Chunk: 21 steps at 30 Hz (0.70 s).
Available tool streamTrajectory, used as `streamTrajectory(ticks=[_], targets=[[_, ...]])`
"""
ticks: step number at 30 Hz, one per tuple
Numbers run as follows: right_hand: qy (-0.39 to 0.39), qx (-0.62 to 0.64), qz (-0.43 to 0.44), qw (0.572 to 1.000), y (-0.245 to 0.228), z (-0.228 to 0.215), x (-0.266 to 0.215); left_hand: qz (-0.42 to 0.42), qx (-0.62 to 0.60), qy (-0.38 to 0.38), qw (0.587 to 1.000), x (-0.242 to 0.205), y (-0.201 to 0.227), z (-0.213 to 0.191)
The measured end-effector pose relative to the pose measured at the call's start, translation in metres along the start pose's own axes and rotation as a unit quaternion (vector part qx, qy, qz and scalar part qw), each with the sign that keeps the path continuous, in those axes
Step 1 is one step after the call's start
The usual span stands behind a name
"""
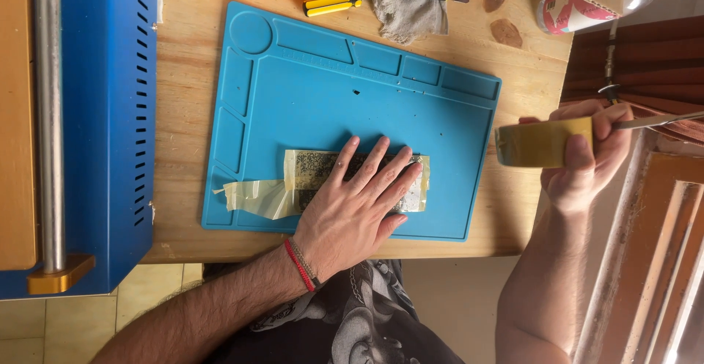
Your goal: The person applies strips of masking tape over a smartphone lying on a blue cutting mat. They smooth the tape down with their fingers, then use a craft knife to trim the excess tape along the edges of the phone.
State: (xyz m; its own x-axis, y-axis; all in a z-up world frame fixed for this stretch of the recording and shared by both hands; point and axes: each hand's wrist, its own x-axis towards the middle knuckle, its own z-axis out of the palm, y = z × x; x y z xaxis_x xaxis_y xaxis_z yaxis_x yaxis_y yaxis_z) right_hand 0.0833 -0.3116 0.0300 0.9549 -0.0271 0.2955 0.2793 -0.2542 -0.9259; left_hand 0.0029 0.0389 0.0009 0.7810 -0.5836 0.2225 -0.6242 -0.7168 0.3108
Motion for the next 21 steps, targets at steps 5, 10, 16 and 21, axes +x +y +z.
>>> streamTrajectory(ticks=[5, 10, 16, 21], targets=[[-0.066, 0.041, -0.012, 0.997, -0.004, 0.017, 0.029, 0.002, -0.020, 0.005, 1.000, 0.003, 0.000, -0.004], [-0.127, -0.064, -0.111, 0.984, -0.014, 0.061, 0.063, -0.001, -0.019, 0.008, 1.000, 0.003, 0.000, -0.006], [-0.132, -0.260, -0.197, 0.936, 0.005, 0.053, 0.071, 0.001, -0.033, 0.012, 0.999, 0.002, -0.001, -0.006], [-0.031, -0.330, -0.196, 0.923, -0.039, 0.068, 0.047, 0.002, -0.053, 0.017, 0.998, 0.002, -0.002, -0.006]])
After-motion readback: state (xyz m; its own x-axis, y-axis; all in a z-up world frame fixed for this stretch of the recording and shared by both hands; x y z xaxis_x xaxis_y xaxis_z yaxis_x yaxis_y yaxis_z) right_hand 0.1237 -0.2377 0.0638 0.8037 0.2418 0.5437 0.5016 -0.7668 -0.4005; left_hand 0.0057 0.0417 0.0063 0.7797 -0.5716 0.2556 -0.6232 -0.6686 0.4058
